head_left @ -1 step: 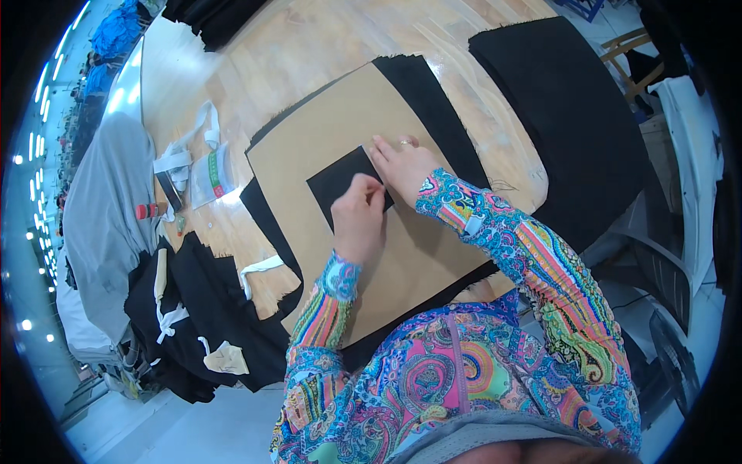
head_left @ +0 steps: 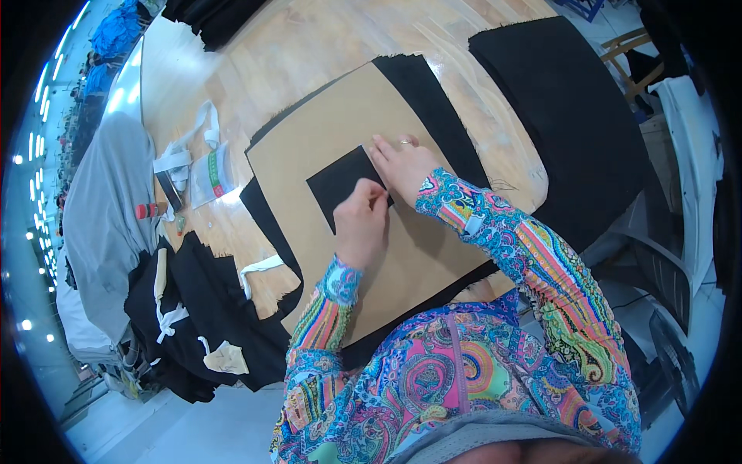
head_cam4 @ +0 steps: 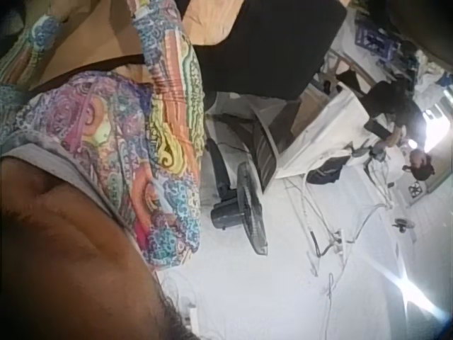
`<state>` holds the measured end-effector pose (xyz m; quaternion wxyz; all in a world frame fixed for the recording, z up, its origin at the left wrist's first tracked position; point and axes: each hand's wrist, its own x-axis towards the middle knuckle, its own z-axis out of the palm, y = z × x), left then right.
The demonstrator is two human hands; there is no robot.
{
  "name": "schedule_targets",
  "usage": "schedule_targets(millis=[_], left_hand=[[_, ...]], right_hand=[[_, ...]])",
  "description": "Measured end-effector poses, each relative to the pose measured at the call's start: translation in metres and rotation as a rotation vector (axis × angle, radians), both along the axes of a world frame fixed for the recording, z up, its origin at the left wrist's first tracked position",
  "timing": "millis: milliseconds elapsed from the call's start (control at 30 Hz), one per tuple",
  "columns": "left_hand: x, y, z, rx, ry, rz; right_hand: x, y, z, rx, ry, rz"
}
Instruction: The person uses a cardboard template to trace shapes onto black fabric. They place the template on the fabric, trace the outline with a white marker, and then move the template to a new position to repeat the process. The person handles the template and fabric repeatedly to mark multiple sections.
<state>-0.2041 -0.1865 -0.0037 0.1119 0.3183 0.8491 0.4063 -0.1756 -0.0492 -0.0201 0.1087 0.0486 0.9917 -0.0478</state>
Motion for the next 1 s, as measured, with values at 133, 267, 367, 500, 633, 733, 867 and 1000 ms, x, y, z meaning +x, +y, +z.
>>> schedule_targets(millis=[133, 267, 367, 500, 633, 733, 867, 1000], left_hand=[[0.012, -0.008, 0.003, -0.037, -0.080, -0.016], [0.009, -0.011, 0.005, -0.012, -0.127, 0.000], [0.005, -0.013, -0.002, 0.040, -0.153, 0.042], [0.005, -0.010, -0.001, 0.004, -0.118, 0.026], [0.004, -0.009, -0.002, 0.000, -0.100, 0.016], [0.007, -0.008, 0.002, -0.014, -0.097, 0.000], [0.013, -0.011, 0.003, -0.048, -0.070, -0.026], [0.015, -0.017, 0.005, 0.044, -0.152, 0.036]], right_hand=[[0.000, 0.000, 0.008, 0.036, -0.038, 0.033], [0.000, 0.000, 0.006, 0.048, -0.016, 0.046], [-0.001, -0.001, 0.005, 0.046, -0.006, 0.035], [-0.001, -0.001, 0.004, 0.056, -0.006, 0.033], [-0.002, 0.000, 0.003, 0.068, -0.017, 0.040], [-0.001, 0.000, 0.004, 0.054, -0.017, 0.033], [0.000, 0.000, 0.004, 0.050, -0.007, 0.031], [0.000, -0.002, 0.006, 0.030, 0.014, 0.029]])
